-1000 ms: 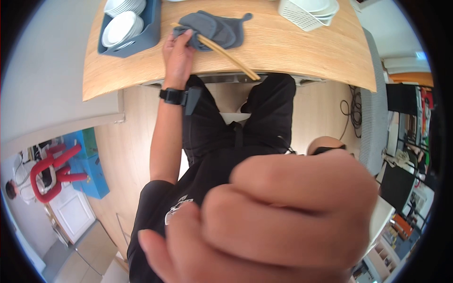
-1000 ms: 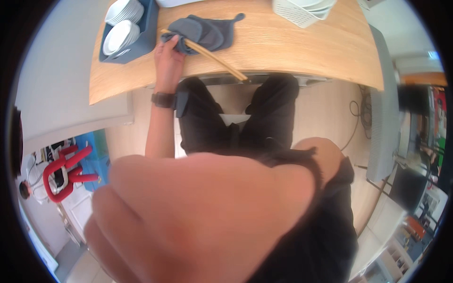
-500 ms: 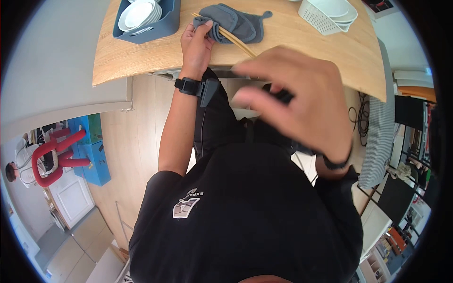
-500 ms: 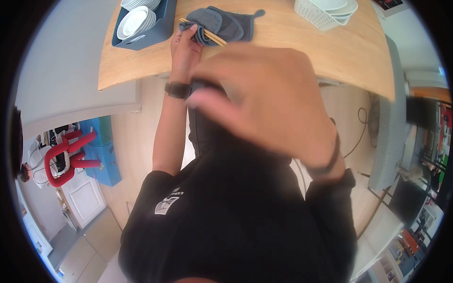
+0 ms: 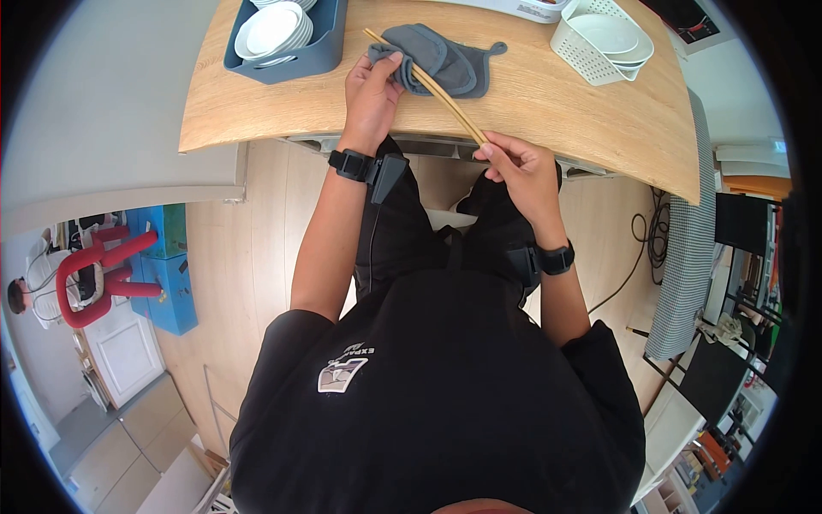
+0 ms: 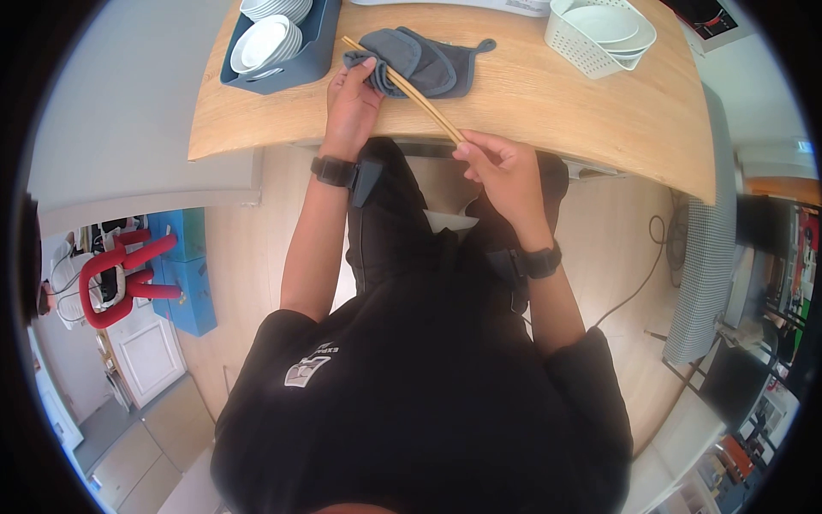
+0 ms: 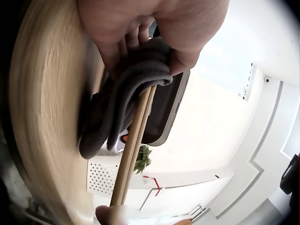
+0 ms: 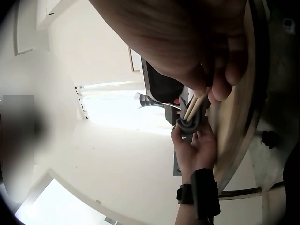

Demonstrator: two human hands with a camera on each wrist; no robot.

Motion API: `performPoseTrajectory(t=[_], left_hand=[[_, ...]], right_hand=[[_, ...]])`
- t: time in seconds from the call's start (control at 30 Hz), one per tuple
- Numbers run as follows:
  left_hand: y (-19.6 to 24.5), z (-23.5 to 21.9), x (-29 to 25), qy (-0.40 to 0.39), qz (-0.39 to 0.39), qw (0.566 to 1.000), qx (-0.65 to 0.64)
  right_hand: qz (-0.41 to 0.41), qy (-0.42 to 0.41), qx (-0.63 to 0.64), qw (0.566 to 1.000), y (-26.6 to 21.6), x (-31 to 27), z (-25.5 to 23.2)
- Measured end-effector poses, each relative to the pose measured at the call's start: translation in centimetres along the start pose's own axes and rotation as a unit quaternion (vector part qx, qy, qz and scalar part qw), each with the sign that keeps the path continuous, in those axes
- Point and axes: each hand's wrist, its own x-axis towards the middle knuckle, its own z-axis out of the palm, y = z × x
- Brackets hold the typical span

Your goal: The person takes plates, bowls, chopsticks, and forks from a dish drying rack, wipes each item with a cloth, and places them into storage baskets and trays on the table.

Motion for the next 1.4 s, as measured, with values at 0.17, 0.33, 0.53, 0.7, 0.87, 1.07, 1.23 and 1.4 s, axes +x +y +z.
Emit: performPoseTrajectory(t=[0.17,0.33,0.53,0.7,0.87,1.07,1.23,1.4], left_hand=[[0.0,0.2,-0.1,-0.004,-0.015,0.997,0.07],[0.0,0.3,-0.1,-0.005,-0.013,1.0,0.027],[-0.1,0.1,-0.3,0.005,0.003,1.0,0.01],[0.0,0.8,-0.4,0.009,0.01,1.0,0.002],[-0.4,0.3,0.1,0.006,0.004,1.0,0.006],[0.1,0.3,-0.2,0.009,0.005,1.0,0.0],[-0.1,0.9,-0.3,0.013,0.009,1.0,-0.013],[-0.4,0.1,-0.4,-0.004,0.012,1.0,0.023]], right_hand=[[-0.061,0.0,-0.024,0.998,-0.7,2.4,2.5],[-0.085,-0.012,-0.055,0.995,-1.8,2.8,3.1],[-0.063,-0.054,-0.126,0.989,-1.4,0.4,-0.2],[-0.006,-0.065,-0.06,0.996,0.0,-3.6,-3.7],[-0.004,-0.027,-0.065,0.998,0.6,-5.9,-5.7],[-0.023,-0.009,-0.041,0.999,0.4,-5.6,-6.3],[-0.052,0.043,-0.003,0.998,-0.1,-4.4,-6.5],[-0.077,0.033,-0.003,0.996,0.2,-3.1,-4.7]])
